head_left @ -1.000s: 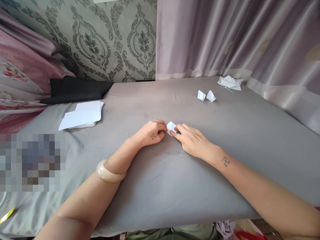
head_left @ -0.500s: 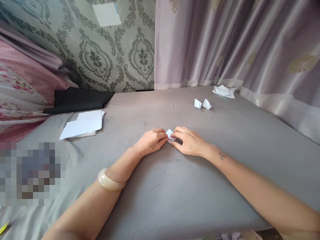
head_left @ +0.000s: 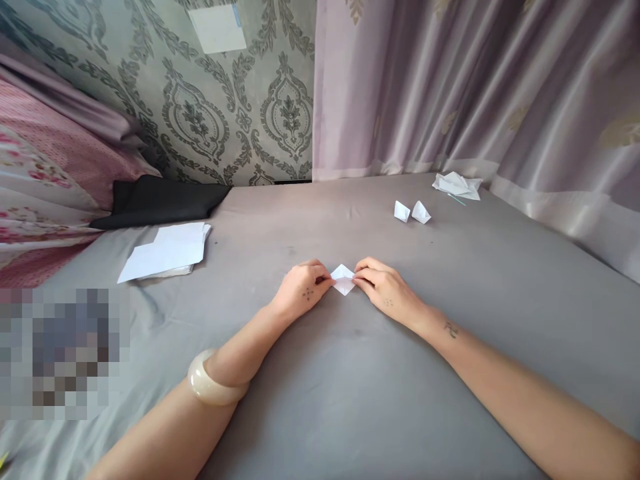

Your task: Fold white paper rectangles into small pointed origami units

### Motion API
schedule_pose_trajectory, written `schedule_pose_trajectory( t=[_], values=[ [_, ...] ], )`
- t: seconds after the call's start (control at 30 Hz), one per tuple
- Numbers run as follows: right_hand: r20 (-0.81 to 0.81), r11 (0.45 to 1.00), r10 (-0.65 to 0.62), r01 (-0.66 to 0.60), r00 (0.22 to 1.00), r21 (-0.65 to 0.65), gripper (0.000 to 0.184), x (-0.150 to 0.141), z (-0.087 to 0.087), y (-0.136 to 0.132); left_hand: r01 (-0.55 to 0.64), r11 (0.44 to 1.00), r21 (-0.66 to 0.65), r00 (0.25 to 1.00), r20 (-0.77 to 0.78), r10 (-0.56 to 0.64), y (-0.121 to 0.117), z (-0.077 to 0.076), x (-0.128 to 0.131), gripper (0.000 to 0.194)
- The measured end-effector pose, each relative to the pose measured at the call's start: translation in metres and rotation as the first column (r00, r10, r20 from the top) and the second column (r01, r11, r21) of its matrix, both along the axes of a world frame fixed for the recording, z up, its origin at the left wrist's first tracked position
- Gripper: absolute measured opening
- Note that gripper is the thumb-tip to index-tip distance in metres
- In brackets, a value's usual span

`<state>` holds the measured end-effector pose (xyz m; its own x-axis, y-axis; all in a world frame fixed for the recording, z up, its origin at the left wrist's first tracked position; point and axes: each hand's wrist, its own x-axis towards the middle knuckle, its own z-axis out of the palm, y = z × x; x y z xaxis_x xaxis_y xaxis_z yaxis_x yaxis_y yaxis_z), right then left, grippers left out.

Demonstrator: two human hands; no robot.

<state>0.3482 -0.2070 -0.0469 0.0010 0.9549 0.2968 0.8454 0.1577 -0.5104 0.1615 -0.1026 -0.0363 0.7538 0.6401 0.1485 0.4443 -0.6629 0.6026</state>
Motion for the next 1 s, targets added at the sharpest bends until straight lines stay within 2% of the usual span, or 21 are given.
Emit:
schedule_pose_trajectory(
  t=[0.13, 0.4, 0.67, 0.83, 1.0],
  values=[
    [-0.095, 0.997, -0.077, 0.077, 0.993, -0.010, 0.023, -0.003, 0.000, 0.001, -0.122, 0.991, -0.054, 0.992, 0.011, 0.122, -0.004, -0.001, 0.003, 0.015],
    [-0.203, 0.966, -0.252, 0.234, 0.946, -0.107, 0.022, -0.010, 0.004, 0.006, -0.174, 0.983, -0.059, 0.984, -0.038, 0.172, -0.007, -0.003, 0.007, 0.017],
    [-0.241, 0.950, -0.305, 0.276, 0.921, -0.147, 0.023, -0.012, 0.004, 0.009, -0.163, 0.980, -0.118, 0.987, -0.018, 0.162, -0.001, -0.003, 0.005, 0.017],
    [-0.251, 0.943, -0.321, 0.283, 0.913, -0.175, 0.024, -0.013, 0.006, 0.010, -0.169, 0.982, -0.086, 0.985, -0.035, 0.167, 0.001, -0.006, 0.009, 0.018],
    [-0.243, 0.938, -0.330, 0.289, 0.912, -0.189, 0.027, -0.014, 0.006, 0.012, -0.224, 0.971, -0.079, 0.972, -0.095, 0.217, 0.002, -0.006, 0.014, 0.018]
  ],
)
